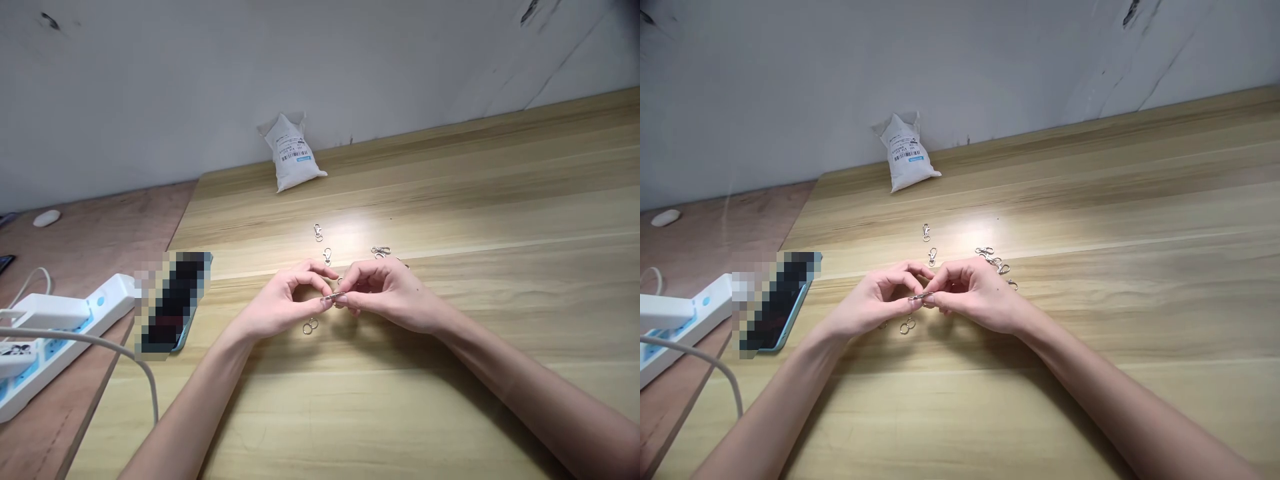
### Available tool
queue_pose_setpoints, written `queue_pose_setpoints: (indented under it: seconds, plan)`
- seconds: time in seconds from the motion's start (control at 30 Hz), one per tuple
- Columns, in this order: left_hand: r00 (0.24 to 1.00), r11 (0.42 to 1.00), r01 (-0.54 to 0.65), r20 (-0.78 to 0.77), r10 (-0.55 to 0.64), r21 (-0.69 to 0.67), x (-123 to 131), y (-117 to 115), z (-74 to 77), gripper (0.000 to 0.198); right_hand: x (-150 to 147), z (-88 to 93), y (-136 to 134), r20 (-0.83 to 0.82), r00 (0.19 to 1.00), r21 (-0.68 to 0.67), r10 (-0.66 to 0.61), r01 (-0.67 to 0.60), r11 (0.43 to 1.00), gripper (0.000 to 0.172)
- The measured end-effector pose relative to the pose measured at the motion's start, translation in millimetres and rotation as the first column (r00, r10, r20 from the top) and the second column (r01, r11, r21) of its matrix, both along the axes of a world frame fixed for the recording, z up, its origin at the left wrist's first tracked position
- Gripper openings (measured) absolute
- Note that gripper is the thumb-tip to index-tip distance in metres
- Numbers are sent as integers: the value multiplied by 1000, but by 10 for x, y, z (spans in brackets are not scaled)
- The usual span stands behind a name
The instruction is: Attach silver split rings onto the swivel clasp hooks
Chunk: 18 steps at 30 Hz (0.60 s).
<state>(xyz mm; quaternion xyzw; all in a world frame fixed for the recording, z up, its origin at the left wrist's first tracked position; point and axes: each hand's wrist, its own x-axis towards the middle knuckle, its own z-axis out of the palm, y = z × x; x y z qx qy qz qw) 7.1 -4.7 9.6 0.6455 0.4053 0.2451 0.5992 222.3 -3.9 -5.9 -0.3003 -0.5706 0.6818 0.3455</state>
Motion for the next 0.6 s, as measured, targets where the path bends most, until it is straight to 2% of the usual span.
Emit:
queue_pose_setpoints:
  seconds: [0.07,0.17,0.23,0.3,0.4,0.47,0.53,0.6]
  plan:
    - [998,998,-68,0,68,-7,3,4,-9,10,-24,0,-6,-6,998,34,-66,66,997,10]
    - [965,966,-254,53,256,-38,24,9,-29,9,-68,-28,-18,5,974,148,-227,223,963,10]
    - [931,936,-347,97,351,-54,43,12,-42,7,-91,-59,-34,37,943,278,-331,309,910,9]
    - [908,916,-397,125,401,-60,60,16,-52,6,-107,-89,-55,75,897,431,-435,364,826,7]
    - [886,899,-434,152,439,-66,71,20,-62,4,-124,-110,-84,103,822,645,-561,374,666,5]
    - [875,892,-446,174,452,-75,69,20,-67,5,-135,-108,-97,116,788,727,-604,347,593,7]
    - [869,889,-450,190,457,-85,67,19,-72,5,-147,-99,-104,139,773,751,-619,325,575,8]
    - [868,890,-447,195,456,-89,69,17,-79,5,-158,-92,-110,157,769,749,-620,317,582,9]
